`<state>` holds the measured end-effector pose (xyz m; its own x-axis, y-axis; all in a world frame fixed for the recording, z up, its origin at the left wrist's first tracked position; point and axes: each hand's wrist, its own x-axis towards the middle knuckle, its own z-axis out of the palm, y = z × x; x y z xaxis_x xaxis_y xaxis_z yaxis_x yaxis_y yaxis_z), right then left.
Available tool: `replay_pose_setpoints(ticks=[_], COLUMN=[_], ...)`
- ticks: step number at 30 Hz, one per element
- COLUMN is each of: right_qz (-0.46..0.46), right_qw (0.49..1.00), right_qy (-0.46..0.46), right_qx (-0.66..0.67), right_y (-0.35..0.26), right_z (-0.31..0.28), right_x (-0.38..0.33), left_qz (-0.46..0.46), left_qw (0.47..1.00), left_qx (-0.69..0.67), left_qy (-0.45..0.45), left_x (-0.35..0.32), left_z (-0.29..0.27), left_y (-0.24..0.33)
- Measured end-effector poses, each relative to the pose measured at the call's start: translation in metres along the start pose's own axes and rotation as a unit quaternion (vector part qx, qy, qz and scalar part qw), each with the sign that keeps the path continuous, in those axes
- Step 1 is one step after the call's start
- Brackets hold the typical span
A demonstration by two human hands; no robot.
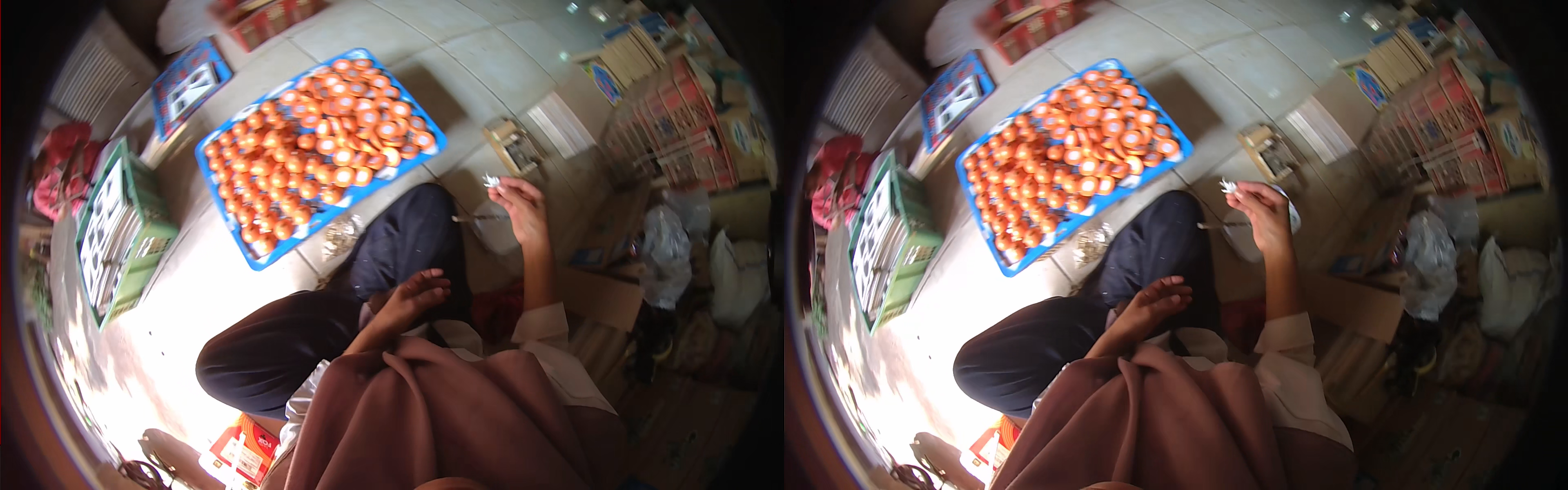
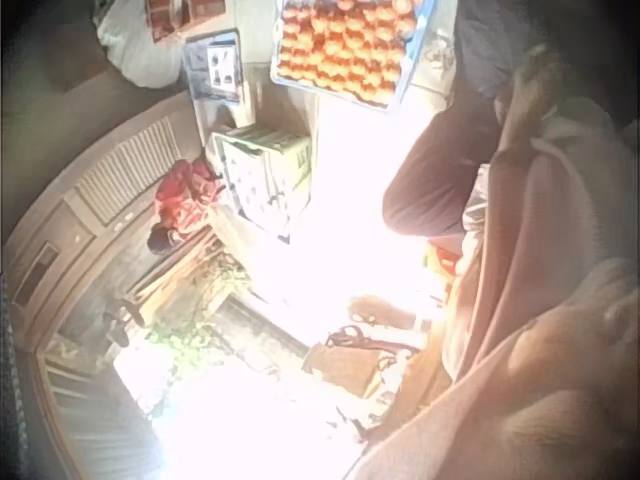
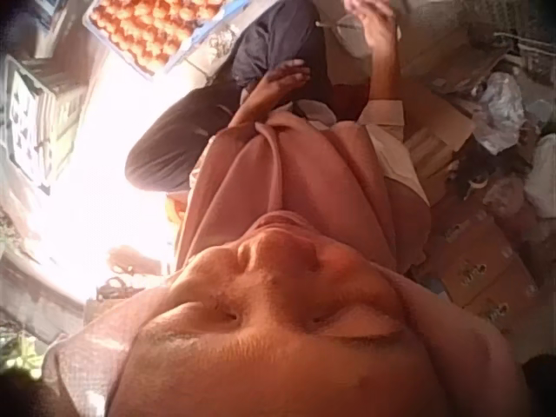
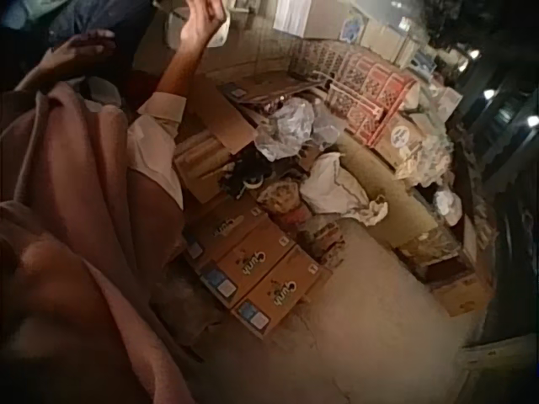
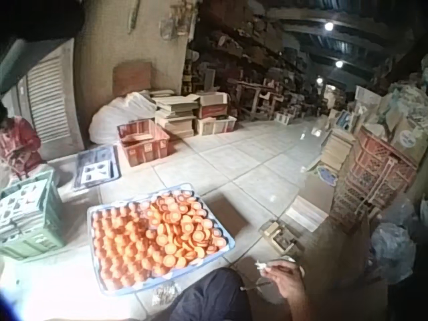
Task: Assembling small orange plastic components and applying glue using a brush.
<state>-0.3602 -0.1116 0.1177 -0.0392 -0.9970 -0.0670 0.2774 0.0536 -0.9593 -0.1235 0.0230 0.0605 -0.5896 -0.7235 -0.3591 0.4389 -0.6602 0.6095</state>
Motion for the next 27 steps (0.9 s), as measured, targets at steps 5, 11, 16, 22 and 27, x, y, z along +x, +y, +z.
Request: replay_pose_setpoints(ticks=[5,11,16,22,27], right_qz=[0.001,0.041,0.043,0.067,-0.077], right_qw=[0.997,0.982,0.976,0.976,0.949], right_qy=[-0.081,-0.184,-0.2,-0.17,-0.252], right_qx=[-0.012,-0.023,-0.073,-0.121,-0.172], right_y=[0.006,0.003,0.008,-0.005,-0.045], right_z=[0.098,0.181,0.231,0.269,0.278], right_x=[0.003,0.015,0.04,0.078,0.089], left_qz=[0.096,0.148,0.084,0.013,0.001], left_qw=[0.994,0.989,0.995,0.997,0.996], left_qx=[-0.048,0.022,-0.03,0.07,-0.004], left_qy=[0.008,0.017,-0.032,0.01,-0.09], left_x=[-0.073,-0.117,-0.107,-0.107,-0.093], left_z=[-0.041,-0.106,-0.157,-0.177,-0.124], left_y=[0.035,0.052,0.054,0.089,0.118])
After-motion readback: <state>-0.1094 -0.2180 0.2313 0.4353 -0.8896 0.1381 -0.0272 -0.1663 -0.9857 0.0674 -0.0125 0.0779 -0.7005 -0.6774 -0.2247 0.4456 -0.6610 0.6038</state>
